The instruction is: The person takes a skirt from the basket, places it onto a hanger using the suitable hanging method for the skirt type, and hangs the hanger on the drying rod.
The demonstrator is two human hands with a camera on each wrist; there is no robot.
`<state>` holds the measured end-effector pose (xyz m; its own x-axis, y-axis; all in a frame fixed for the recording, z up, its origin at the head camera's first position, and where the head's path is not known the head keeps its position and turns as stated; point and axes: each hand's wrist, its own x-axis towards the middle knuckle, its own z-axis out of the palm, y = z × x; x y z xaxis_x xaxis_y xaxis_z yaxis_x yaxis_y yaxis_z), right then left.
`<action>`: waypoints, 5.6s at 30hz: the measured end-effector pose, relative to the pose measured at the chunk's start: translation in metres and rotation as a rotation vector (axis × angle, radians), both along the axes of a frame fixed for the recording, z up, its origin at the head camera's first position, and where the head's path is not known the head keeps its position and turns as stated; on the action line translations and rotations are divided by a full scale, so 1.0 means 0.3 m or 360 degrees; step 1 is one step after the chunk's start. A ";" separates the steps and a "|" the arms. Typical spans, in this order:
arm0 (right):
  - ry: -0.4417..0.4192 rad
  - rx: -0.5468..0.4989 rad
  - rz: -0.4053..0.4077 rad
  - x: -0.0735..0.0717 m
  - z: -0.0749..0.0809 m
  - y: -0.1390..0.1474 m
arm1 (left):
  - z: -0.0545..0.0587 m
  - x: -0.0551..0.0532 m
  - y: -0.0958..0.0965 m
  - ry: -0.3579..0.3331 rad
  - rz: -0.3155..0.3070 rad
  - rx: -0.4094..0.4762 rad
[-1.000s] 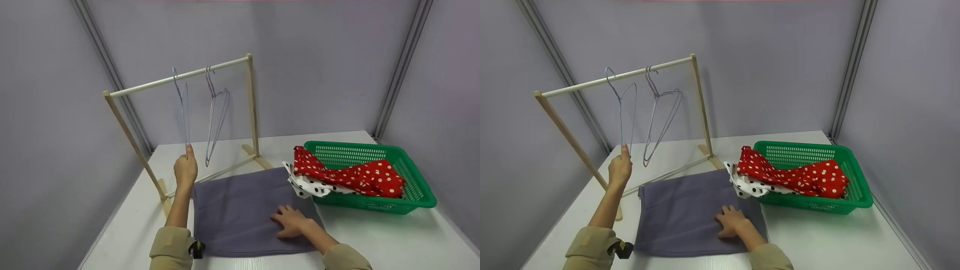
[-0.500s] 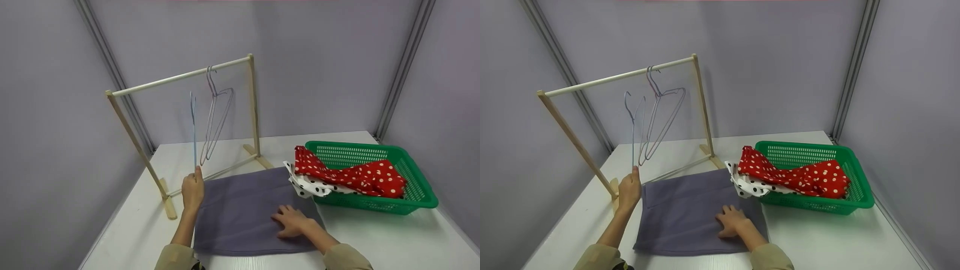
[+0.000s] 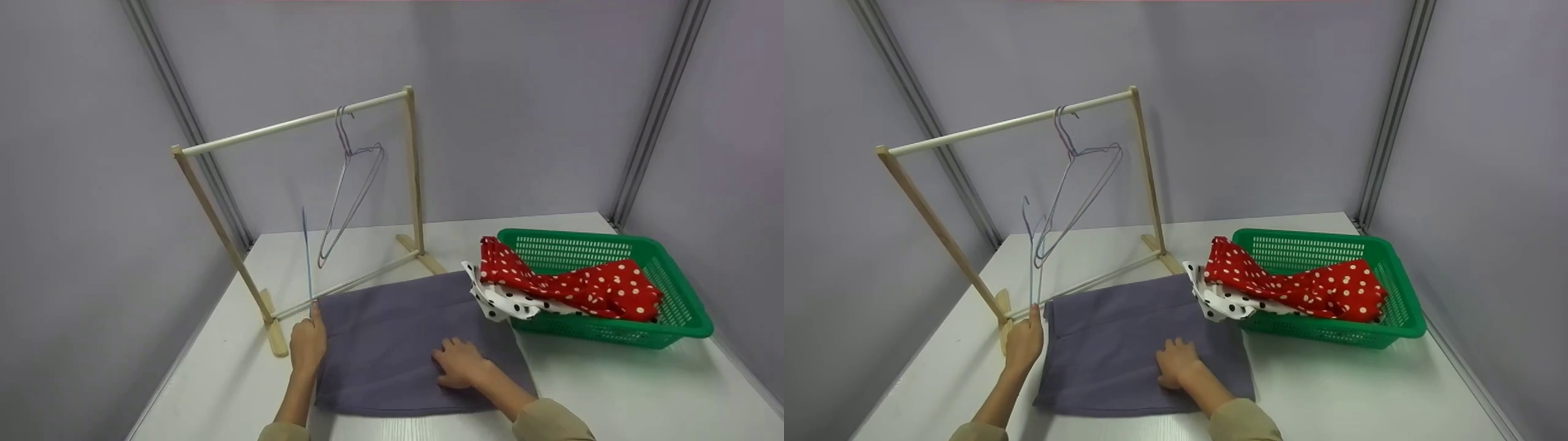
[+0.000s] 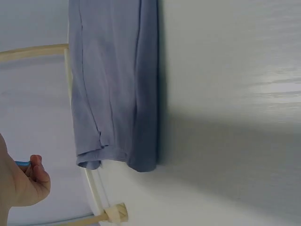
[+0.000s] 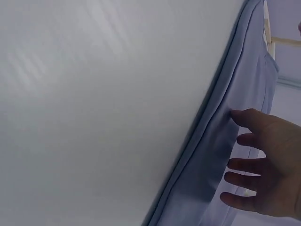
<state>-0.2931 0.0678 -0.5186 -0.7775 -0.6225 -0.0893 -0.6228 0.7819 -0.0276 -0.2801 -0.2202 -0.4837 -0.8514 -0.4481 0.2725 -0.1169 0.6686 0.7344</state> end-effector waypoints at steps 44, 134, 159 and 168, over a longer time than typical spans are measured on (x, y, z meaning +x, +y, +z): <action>-0.0779 -0.2209 -0.0657 -0.039 0.089 -0.269 | -0.079 0.082 -0.057 -0.0210 0.0046 0.0061; -0.1262 -0.2323 -0.0677 -0.079 0.050 -0.325 | -0.167 0.144 0.254 -0.0411 -0.0380 -0.0829; -0.1274 -0.2338 -0.0846 -0.111 0.036 -0.261 | -0.003 -0.055 0.253 0.0175 -0.0106 0.0301; -0.1248 -0.2361 -0.1011 -0.117 0.042 -0.239 | 0.004 0.062 0.231 0.0452 -0.0049 0.0402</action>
